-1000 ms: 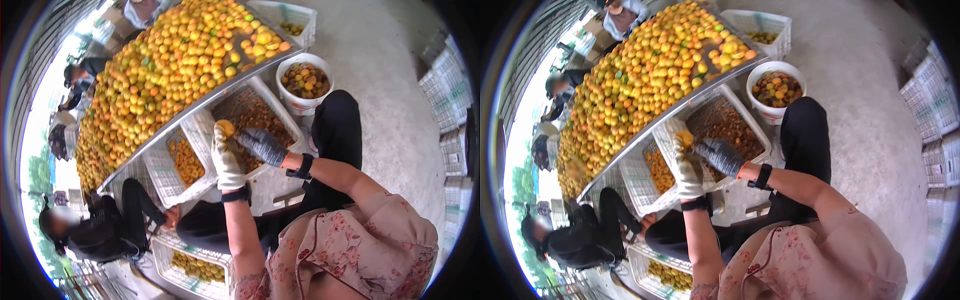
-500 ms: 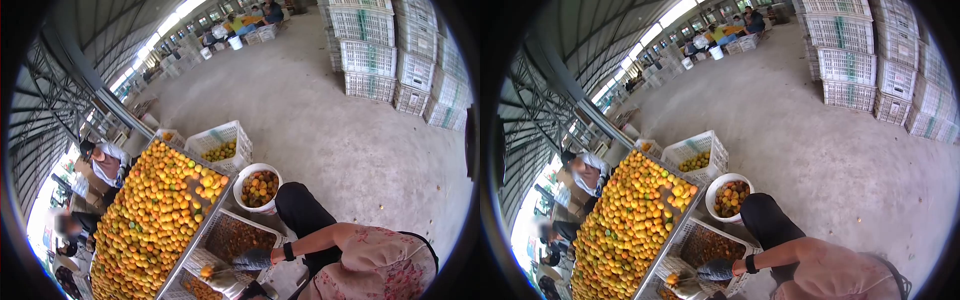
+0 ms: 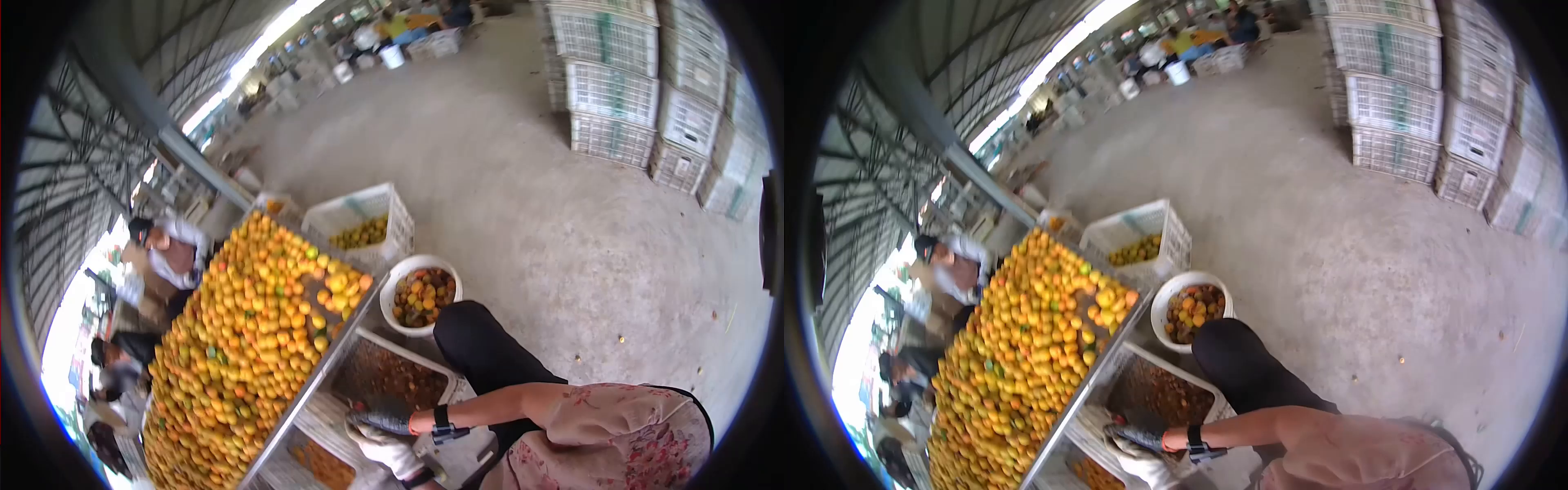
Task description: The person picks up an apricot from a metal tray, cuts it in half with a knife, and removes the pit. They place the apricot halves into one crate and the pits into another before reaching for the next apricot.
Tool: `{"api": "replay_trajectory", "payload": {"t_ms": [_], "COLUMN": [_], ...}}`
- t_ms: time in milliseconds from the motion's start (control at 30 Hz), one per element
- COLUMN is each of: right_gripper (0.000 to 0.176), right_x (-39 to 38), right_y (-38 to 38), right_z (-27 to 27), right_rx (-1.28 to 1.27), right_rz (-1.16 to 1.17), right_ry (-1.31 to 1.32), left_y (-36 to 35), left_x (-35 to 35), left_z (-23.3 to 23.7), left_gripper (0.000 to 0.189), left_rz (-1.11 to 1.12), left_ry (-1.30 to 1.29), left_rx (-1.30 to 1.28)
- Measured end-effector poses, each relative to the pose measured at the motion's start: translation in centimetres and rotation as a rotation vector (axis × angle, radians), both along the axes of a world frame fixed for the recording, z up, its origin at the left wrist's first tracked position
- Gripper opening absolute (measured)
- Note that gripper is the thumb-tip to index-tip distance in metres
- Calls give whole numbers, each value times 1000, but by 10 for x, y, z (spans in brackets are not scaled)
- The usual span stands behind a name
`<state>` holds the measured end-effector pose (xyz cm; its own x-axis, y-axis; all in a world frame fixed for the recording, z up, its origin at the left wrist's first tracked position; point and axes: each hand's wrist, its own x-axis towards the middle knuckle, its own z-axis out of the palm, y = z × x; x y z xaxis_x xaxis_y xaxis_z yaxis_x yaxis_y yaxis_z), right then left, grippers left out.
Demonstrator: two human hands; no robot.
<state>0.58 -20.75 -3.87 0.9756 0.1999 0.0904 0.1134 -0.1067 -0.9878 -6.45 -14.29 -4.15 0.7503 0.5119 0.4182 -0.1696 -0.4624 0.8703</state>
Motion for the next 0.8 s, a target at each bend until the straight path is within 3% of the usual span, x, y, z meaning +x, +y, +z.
{"api": "replay_trajectory", "payload": {"t_ms": [33,67,100,133,200,233,300,367,400,433,500,533,567,600,633,700,767,800], "right_gripper": [39,38,34,33,26,22,19,19,19,18,19,18,18,20,21,19,19,20], "right_x": [-6,-24,-18,-21,-12,-12,-6,-4,-3,-3,2,1,0,-1,-6,1,4,5], "right_y": [8,19,9,-6,1,4,7,6,10,14,14,13,12,10,13,5,7,8], "right_z": [-10,-17,1,37,22,17,12,5,2,0,-5,-7,-9,-10,-5,-16,-22,-22], "right_rx": [42,91,58,56,58,94,-48,-126,-127,139,787,861,933,1036,931,1001,1011,1022], "right_rz": [-57,-95,16,14,7,27,-18,53,64,119,341,280,219,239,149,292,371,447], "right_ry": [-99,-178,-27,-24,-151,-132,-376,-533,-529,-244,343,480,614,651,532,803,808,816], "left_y": [-9,-4,5,5,11,4,17,1,4,0,33,31,33,34,36,48,82,101], "left_x": [-2,-3,-9,-12,-7,-6,8,12,12,12,-5,-6,-6,-8,-10,-16,-20,-20], "left_z": [12,7,-6,-17,-36,-26,-24,0,1,20,15,15,18,22,25,23,13,14], "left_gripper": [52,52,53,55,49,42,37,39,39,42,44,47,47,47,47,50,57,63], "left_rz": [-13,-54,-59,-103,33,46,7,-41,-65,123,-684,-526,-518,-523,-529,-504,-678,-523], "left_ry": [36,42,26,-12,48,26,257,-10,-9,76,-24,-17,-20,-10,1,-9,-285,-411], "left_rx": [-227,-236,101,-41,78,-88,-415,-1297,-1321,-1304,-1318,-1330,-1324,-1312,-1302,-1297,-1470,-1359]}}
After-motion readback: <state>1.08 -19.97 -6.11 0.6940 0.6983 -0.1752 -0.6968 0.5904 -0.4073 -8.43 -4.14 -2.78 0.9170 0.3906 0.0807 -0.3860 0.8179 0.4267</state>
